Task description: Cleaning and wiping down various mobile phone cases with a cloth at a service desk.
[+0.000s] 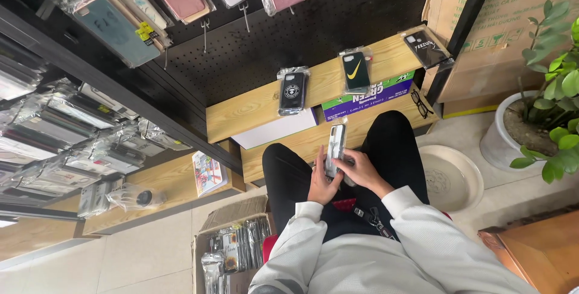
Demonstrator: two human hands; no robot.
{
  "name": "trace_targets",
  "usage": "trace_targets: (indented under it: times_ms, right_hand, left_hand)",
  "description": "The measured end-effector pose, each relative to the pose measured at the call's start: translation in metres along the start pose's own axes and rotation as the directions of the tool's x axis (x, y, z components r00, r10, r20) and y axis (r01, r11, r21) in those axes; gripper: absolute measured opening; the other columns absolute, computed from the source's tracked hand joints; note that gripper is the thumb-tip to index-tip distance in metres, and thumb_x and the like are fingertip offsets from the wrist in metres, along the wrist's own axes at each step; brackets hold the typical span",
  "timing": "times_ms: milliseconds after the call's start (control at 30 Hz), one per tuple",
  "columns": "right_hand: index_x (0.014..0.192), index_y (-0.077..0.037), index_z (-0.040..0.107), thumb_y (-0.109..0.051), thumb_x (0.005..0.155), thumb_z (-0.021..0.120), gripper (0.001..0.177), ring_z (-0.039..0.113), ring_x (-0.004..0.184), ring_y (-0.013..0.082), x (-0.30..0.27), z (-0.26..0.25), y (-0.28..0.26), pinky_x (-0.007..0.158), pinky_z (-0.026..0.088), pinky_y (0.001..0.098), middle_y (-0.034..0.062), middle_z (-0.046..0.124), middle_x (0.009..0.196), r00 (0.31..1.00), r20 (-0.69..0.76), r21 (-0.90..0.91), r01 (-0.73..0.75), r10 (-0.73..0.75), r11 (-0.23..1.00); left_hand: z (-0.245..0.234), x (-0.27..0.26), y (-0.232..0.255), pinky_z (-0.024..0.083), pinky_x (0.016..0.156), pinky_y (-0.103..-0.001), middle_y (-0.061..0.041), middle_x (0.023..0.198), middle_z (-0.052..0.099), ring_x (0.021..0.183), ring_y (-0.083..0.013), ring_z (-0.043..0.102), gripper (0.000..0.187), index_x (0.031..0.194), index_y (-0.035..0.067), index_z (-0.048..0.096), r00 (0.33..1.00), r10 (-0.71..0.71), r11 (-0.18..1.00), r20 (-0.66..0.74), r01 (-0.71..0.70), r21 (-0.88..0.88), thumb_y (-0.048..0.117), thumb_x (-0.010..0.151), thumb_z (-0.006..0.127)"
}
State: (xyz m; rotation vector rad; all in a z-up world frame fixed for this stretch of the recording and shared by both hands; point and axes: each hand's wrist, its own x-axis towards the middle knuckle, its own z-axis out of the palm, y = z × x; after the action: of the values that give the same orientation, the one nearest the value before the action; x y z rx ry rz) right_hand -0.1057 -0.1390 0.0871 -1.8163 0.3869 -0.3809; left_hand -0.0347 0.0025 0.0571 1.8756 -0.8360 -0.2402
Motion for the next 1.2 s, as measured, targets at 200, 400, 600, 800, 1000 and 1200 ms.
trace_targets:
  times_ms: [200, 400, 600, 800, 1000, 1200]
  right_hand:
    - [0.096, -0.008, 0.075, -0.053, 0.095, 0.07, 0.045, 0.074, 0.105, 0.0319, 0.007, 0.001, 0.002, 0.093, 0.055, 0.0447, 0.0143, 0.079, 0.095, 0.998, -0.045, 0.051, -0.049, 0.051, 0.998]
    - [0.104, -0.012, 0.079, -0.036, 0.101, 0.063, 0.029, 0.069, 0.106, 0.0276, 0.022, 0.002, 0.045, 0.095, 0.052, 0.0434, 0.0153, 0.077, 0.101, 0.975, -0.129, 0.226, -0.15, 0.182, 0.962]
    - [0.11, -0.012, 0.081, -0.028, 0.097, 0.067, 0.024, 0.069, 0.106, 0.0264, 0.017, 0.02, 0.05, 0.095, 0.052, 0.045, 0.0146, 0.079, 0.103, 0.961, -0.094, 0.244, -0.232, 0.261, 0.942]
    - [0.107, -0.005, 0.081, -0.013, 0.094, 0.062, 0.024, 0.069, 0.101, 0.0198, 0.016, 0.014, 0.042, 0.092, 0.055, 0.0455, 0.0143, 0.08, 0.095, 0.949, -0.031, 0.263, -0.296, 0.314, 0.918]
    - [0.098, -0.005, 0.082, -0.012, 0.09, 0.062, 0.022, 0.071, 0.094, 0.0179, 0.019, 0.013, 0.048, 0.088, 0.057, 0.0456, 0.0096, 0.079, 0.086, 0.928, -0.011, 0.288, -0.353, 0.371, 0.89]
    - [0.096, -0.005, 0.082, -0.013, 0.091, 0.063, 0.022, 0.069, 0.09, 0.0172, 0.016, 0.015, 0.063, 0.086, 0.056, 0.0455, 0.0105, 0.075, 0.079, 0.929, 0.026, 0.253, -0.364, 0.37, 0.896]
  left_hand:
    - [-0.021, 0.024, 0.038, 0.033, 0.117, -0.057, -0.025, 0.138, 0.051, 0.133, -0.0491, 0.045, 0.082, 0.163, 0.021, 0.018, 0.977, -0.186, 0.983, 0.107, 0.185, 0.015, 0.028, 0.089, 0.052]
    - [-0.027, 0.109, 0.055, 0.037, 0.112, -0.06, -0.029, 0.135, 0.049, 0.129, -0.0542, 0.047, 0.074, 0.162, 0.025, 0.018, 0.992, -0.116, 0.978, 0.041, 0.107, 0.181, 0.031, 0.093, 0.044]
    - [0.035, 0.223, 0.022, 0.045, 0.101, -0.06, -0.031, 0.125, 0.059, 0.123, -0.0535, 0.056, 0.077, 0.162, 0.026, 0.018, 0.989, -0.127, 0.834, 0.073, 0.067, 0.548, 0.048, 0.092, 0.042]
    - [0.08, 0.295, 0.033, 0.048, 0.097, -0.051, -0.031, 0.138, 0.052, 0.124, -0.0466, 0.055, 0.082, 0.163, 0.022, 0.015, 0.995, -0.093, 0.701, 0.043, 0.035, 0.712, 0.049, 0.09, 0.041]
    - [0.124, 0.325, 0.005, 0.046, 0.091, -0.053, -0.027, 0.143, 0.046, 0.12, -0.0445, 0.053, 0.093, 0.16, 0.021, 0.017, 0.985, -0.17, 0.534, 0.022, 0.074, 0.842, 0.063, 0.083, 0.046]
    - [0.124, 0.319, 0.012, 0.041, 0.098, -0.058, -0.026, 0.152, 0.039, 0.131, -0.0464, 0.047, 0.107, 0.164, 0.021, 0.009, 0.96, -0.269, 0.553, 0.08, 0.086, 0.829, 0.086, 0.08, 0.02]
